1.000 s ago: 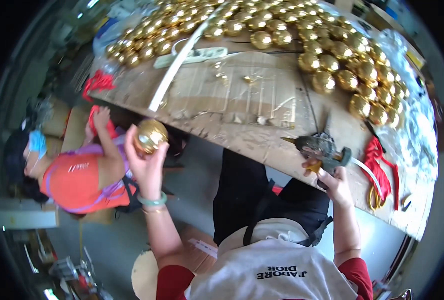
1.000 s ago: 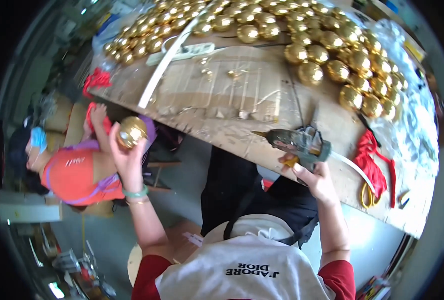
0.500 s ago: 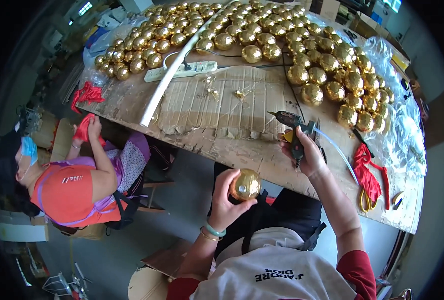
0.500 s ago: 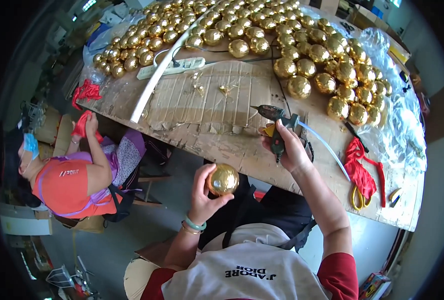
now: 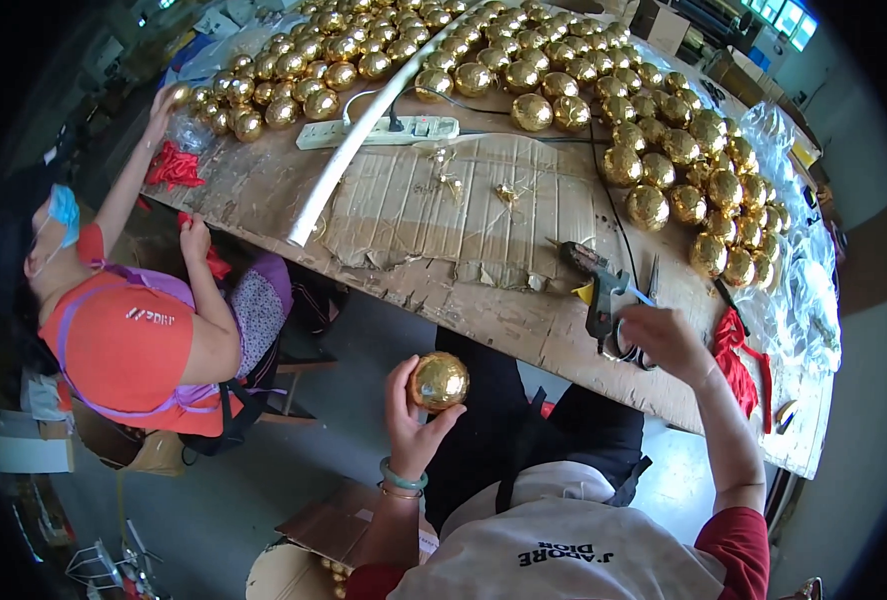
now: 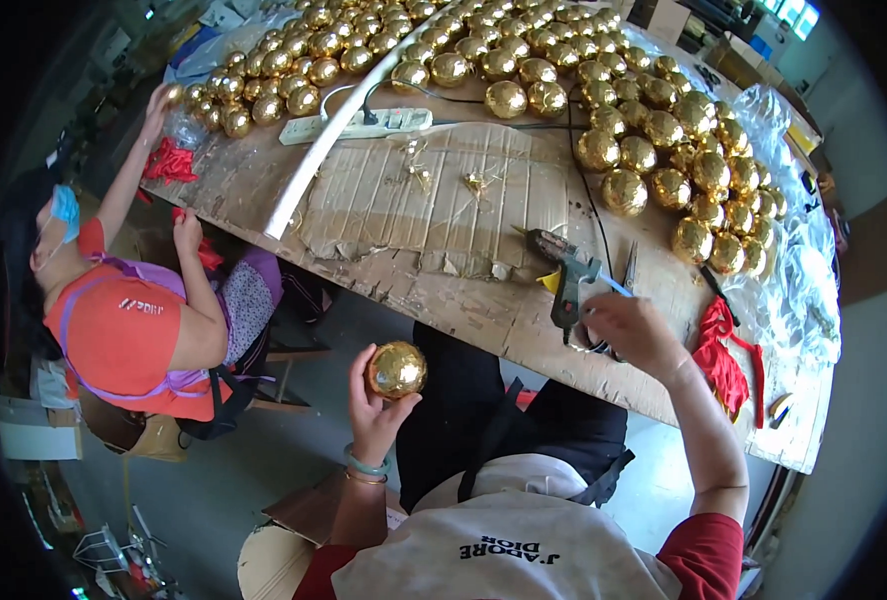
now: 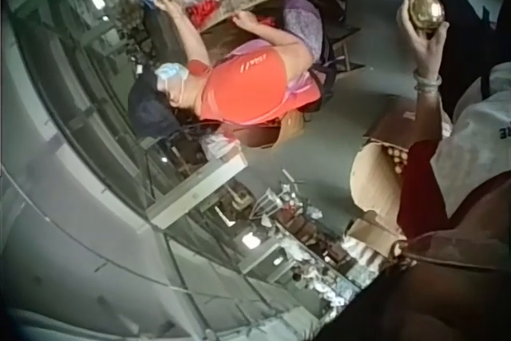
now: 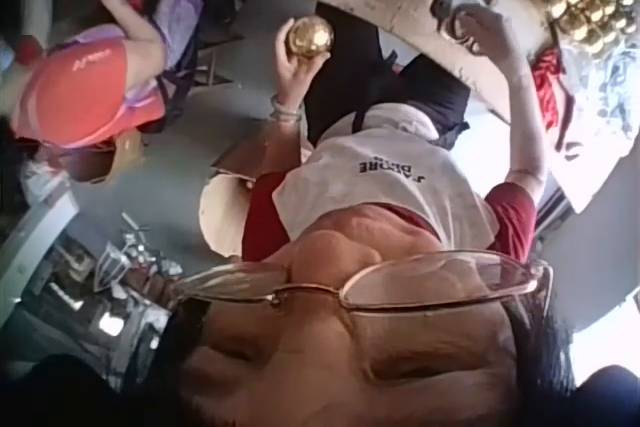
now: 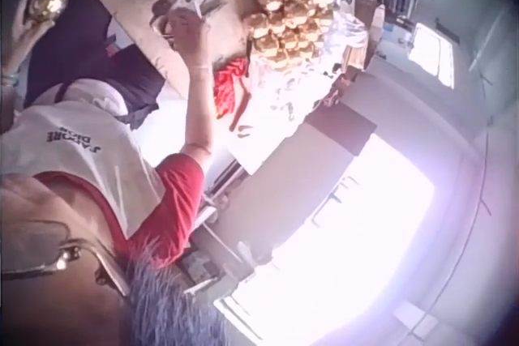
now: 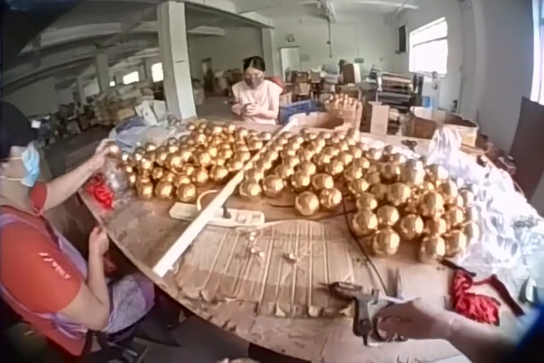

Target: The person glues metal caps and hangers onto gold Christmas ornaments using a hot glue gun.

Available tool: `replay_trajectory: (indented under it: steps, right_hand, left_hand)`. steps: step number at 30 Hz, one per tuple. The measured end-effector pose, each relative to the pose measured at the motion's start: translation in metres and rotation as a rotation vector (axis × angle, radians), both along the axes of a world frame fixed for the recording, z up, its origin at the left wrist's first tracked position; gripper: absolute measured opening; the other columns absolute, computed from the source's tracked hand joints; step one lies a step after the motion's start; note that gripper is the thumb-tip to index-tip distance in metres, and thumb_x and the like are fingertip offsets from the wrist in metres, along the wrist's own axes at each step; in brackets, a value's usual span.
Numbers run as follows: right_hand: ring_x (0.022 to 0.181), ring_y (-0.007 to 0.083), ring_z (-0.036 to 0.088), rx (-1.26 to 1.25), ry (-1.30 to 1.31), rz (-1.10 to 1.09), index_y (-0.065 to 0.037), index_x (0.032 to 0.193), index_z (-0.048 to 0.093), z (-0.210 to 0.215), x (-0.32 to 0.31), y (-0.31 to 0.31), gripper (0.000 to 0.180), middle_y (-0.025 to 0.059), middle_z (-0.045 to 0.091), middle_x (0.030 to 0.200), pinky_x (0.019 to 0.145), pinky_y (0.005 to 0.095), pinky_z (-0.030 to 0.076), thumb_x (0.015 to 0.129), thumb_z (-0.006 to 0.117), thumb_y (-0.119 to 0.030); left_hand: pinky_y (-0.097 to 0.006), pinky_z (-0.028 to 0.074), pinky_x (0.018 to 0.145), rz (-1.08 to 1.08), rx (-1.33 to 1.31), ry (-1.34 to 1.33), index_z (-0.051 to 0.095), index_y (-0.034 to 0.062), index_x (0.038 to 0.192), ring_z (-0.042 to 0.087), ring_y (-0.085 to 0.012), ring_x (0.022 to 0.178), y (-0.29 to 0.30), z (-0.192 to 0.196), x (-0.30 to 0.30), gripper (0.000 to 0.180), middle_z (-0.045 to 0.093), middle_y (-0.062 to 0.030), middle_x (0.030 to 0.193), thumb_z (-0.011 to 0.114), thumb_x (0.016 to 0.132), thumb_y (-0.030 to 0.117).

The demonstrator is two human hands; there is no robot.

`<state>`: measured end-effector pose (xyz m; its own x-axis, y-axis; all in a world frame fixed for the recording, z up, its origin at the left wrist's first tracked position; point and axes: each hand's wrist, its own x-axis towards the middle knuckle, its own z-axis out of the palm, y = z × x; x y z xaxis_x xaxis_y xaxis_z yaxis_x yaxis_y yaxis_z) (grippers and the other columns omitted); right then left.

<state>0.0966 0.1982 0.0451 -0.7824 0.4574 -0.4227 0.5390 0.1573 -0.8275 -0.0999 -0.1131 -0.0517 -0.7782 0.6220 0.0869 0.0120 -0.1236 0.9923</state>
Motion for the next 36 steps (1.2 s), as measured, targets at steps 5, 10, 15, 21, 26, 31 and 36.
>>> replay_trajectory:
  steps: [5, 10, 15, 21, 26, 31, 36]
  right_hand:
    - [0.077, 0.0209, 0.066, 0.661, 0.308, 0.256, -0.001, 0.106, 0.067, 0.045, -0.097, 0.006, 0.023, 0.0115, 0.070, 0.095, 0.069, 0.0316, 0.051, 0.088, 0.065, -0.015]
    - [0.090, 0.0256, 0.068, 0.733, 0.322, 0.406, -0.003, 0.112, 0.065, -0.001, -0.241, 0.045, 0.027, 0.0156, 0.069, 0.100, 0.076, 0.0376, 0.053, 0.089, 0.063, -0.017]
    - [0.097, 0.0309, 0.065, 0.808, 0.141, 0.219, -0.010, 0.103, 0.068, -0.035, -0.323, 0.067, 0.018, 0.0130, 0.069, 0.102, 0.086, 0.0381, 0.051, 0.088, 0.057, -0.012]
    - [0.097, 0.0281, 0.065, 0.827, 0.013, 0.163, -0.016, 0.103, 0.071, -0.048, -0.355, 0.080, 0.022, 0.0095, 0.070, 0.101, 0.083, 0.0384, 0.051, 0.085, 0.058, -0.013]
    - [0.092, 0.0266, 0.066, 0.866, -0.050, 0.221, -0.017, 0.098, 0.071, -0.056, -0.359, 0.073, 0.019, 0.0077, 0.070, 0.097, 0.083, 0.0363, 0.052, 0.082, 0.062, -0.017]
    - [0.085, 0.0231, 0.067, 0.840, 0.183, 0.407, -0.013, 0.093, 0.072, -0.046, -0.343, 0.107, 0.014, 0.0068, 0.071, 0.092, 0.079, 0.0351, 0.053, 0.082, 0.065, -0.019]
    - [0.070, 0.0129, 0.066, 0.434, 0.328, 0.236, -0.008, 0.089, 0.073, -0.002, -0.317, 0.121, 0.011, 0.0039, 0.071, 0.081, 0.068, 0.0256, 0.054, 0.079, 0.071, -0.014]
  left_hand:
    - [-0.035, 0.045, 0.102, -0.111, -0.020, 0.172, 0.038, 0.0038, 0.136, 0.047, -0.0205, 0.121, 0.019, 0.006, 0.002, 0.083, 0.040, -0.0079, 0.131, 0.081, 0.066, -0.003]
    - [-0.034, 0.044, 0.102, -0.140, -0.072, 0.327, 0.039, 0.0035, 0.135, 0.046, -0.0204, 0.122, 0.019, 0.013, 0.001, 0.083, 0.039, -0.0081, 0.131, 0.084, 0.065, 0.002]
    - [-0.036, 0.047, 0.098, -0.040, -0.050, 0.124, 0.039, 0.0030, 0.135, 0.048, -0.0221, 0.119, -0.012, -0.001, 0.004, 0.081, 0.040, -0.0101, 0.130, 0.083, 0.068, 0.004]
    - [-0.036, 0.049, 0.097, 0.033, -0.145, -0.005, 0.040, 0.0036, 0.135, 0.047, -0.0227, 0.119, -0.030, -0.012, 0.008, 0.080, 0.039, -0.0101, 0.130, 0.083, 0.069, 0.005]
    - [-0.037, 0.049, 0.098, 0.024, -0.154, 0.013, 0.039, 0.0037, 0.135, 0.047, -0.0231, 0.121, -0.016, -0.006, 0.004, 0.079, 0.038, -0.0101, 0.131, 0.083, 0.070, 0.007]
    - [-0.035, 0.048, 0.098, -0.011, -0.105, 0.072, 0.035, 0.0026, 0.138, 0.048, -0.0214, 0.119, -0.006, -0.005, 0.000, 0.084, 0.041, -0.0090, 0.129, 0.082, 0.069, 0.002]
    - [-0.036, 0.049, 0.098, -0.028, -0.105, 0.002, 0.038, 0.0038, 0.136, 0.047, -0.0233, 0.120, -0.008, -0.006, 0.005, 0.079, 0.038, -0.0103, 0.131, 0.083, 0.071, 0.010]
